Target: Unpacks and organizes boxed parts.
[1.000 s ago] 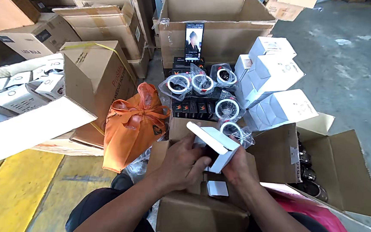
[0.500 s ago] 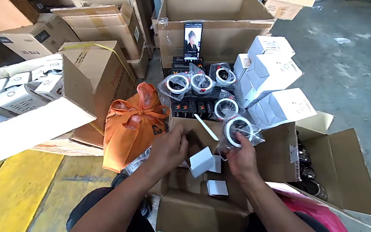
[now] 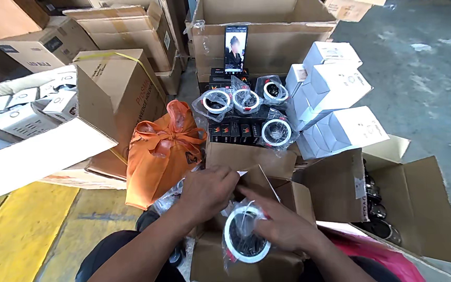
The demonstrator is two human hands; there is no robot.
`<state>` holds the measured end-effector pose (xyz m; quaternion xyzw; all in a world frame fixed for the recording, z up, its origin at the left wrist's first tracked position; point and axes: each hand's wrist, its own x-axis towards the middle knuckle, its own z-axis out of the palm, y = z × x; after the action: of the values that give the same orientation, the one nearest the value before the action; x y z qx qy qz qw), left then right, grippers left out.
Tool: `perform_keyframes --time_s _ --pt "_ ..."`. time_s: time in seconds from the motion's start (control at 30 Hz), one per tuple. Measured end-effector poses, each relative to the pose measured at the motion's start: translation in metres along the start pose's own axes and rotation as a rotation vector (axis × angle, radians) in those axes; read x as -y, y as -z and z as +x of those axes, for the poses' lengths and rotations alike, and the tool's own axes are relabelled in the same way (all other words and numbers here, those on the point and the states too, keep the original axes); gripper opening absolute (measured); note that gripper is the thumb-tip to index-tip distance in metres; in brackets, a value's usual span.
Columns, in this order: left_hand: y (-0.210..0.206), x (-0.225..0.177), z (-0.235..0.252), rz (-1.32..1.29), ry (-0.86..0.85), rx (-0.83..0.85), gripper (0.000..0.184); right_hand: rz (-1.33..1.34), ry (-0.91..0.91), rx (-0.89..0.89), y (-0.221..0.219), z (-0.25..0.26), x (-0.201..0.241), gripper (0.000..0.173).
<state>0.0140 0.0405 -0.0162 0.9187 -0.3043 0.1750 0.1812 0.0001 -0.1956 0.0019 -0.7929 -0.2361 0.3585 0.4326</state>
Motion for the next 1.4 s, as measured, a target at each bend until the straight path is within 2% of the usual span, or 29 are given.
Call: perform_keyframes --time_s 0.07,0.17,0.27,0.33,0.4,0.43,0.57,0.6,0.67,0.73,0.77,0.83,0.93,1.0,1.1,1.17,1.3,1.4 --pt "0.002 0.003 0.000 -0.022 0.040 -0.025 0.019 -0.175 -0.092 0.022 0.002 0.002 0.003 0.067" --pt "0.012 0.009 0.004 -0.135 0.237 -0.055 0.019 -0.228 0.006 -0.091 0.002 0.002 -0.005 0.046" --pt "0.024 0.018 0.010 -0.368 0.442 -0.121 0.013 -0.125 0.297 -0.251 0.002 -0.001 -0.016 0.042" --pt "0.029 0.022 0.014 -0.579 0.489 -0.217 0.007 -0.038 0.541 -0.350 0.002 -0.001 -0.018 0.043" --pt "0.032 0.026 0.016 -0.789 0.529 -0.214 0.011 0.040 0.727 -0.395 0.001 -0.002 -0.015 0.050" --pt "0.032 0.028 0.015 -0.889 0.541 -0.172 0.020 0.055 0.785 -0.420 -0.001 -0.003 -0.014 0.053" --pt "0.019 0.031 0.009 -1.223 0.481 0.157 0.076 0.104 0.859 -0.511 -0.009 -0.008 -0.012 0.057" --pt "0.013 0.028 0.007 -1.296 0.419 0.178 0.090 0.143 0.858 -0.540 -0.010 -0.009 -0.012 0.055" --pt "0.004 0.021 0.007 -1.372 0.297 0.137 0.106 0.229 0.817 -0.624 -0.012 -0.010 -0.012 0.050" --pt "0.005 0.016 0.009 -1.311 0.303 0.109 0.120 0.362 0.739 -0.712 -0.014 -0.013 -0.013 0.045" --pt "0.009 0.013 0.011 -1.253 0.362 0.101 0.121 0.415 0.703 -0.747 -0.014 -0.015 -0.013 0.045" --pt "0.014 0.009 0.015 -1.173 0.494 0.086 0.107 0.435 0.663 -0.812 -0.009 -0.014 -0.011 0.039" --pt "0.013 0.009 0.018 -1.135 0.626 0.038 0.069 0.405 0.682 -0.772 -0.009 -0.013 -0.013 0.041" --pt "0.012 0.009 0.016 -1.066 0.641 -0.008 0.061 0.360 0.721 -0.728 -0.013 -0.008 -0.015 0.048" --pt "0.009 0.010 0.013 -0.960 0.600 -0.132 0.059 0.319 0.695 -0.699 -0.011 -0.003 -0.015 0.046" --pt "0.010 0.014 0.012 -0.794 0.547 -0.110 0.060 0.351 0.613 -0.676 -0.009 -0.001 -0.015 0.037" --pt "0.013 0.022 0.009 -0.328 0.405 -0.033 0.059 0.543 0.232 -0.650 -0.011 0.002 -0.012 0.030" --pt "0.011 0.020 0.011 -0.088 0.247 0.015 0.064 0.737 0.104 -0.692 -0.007 0.008 -0.011 0.029"
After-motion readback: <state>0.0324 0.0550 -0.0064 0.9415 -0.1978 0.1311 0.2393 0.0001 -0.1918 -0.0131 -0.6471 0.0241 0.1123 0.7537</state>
